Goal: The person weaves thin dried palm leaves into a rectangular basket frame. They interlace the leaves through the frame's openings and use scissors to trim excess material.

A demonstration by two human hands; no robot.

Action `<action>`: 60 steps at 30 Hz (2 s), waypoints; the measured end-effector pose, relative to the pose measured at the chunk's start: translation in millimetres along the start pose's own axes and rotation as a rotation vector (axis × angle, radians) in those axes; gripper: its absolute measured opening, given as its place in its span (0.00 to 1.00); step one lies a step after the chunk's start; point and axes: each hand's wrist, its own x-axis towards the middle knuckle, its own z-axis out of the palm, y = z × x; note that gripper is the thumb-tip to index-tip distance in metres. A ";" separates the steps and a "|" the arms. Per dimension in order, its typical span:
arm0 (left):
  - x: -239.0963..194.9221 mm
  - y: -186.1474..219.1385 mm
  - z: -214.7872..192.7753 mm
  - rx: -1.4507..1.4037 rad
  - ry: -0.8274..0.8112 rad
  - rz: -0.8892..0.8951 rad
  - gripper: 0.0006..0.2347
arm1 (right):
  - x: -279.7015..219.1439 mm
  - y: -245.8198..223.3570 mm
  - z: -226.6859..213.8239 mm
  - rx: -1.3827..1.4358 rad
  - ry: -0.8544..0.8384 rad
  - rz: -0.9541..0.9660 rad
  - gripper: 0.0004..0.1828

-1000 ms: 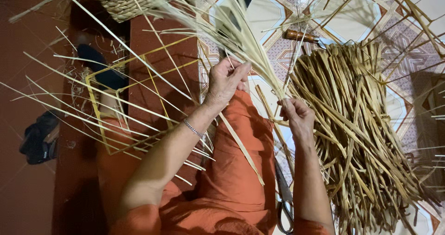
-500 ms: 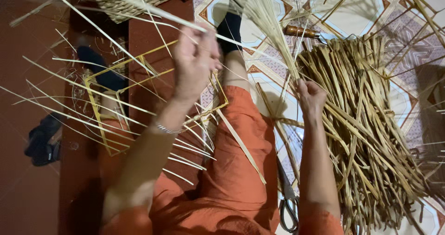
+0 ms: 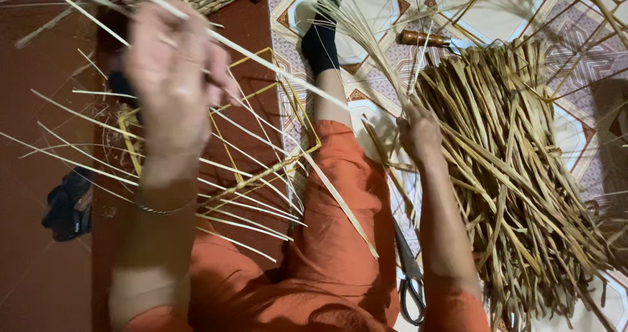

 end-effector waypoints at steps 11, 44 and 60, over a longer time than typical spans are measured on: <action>-4.0 -60.3 85.6 -0.149 -0.237 -0.280 0.05 | -97.8 -39.1 -45.9 0.993 0.001 -0.146 0.20; -130.5 -80.1 76.7 0.266 -0.353 -0.198 0.05 | -180.1 -138.0 -46.5 1.576 -0.453 0.188 0.14; -93.6 -34.2 -4.6 0.599 0.093 0.283 0.06 | -146.3 -143.4 -1.0 0.563 0.014 -0.242 0.10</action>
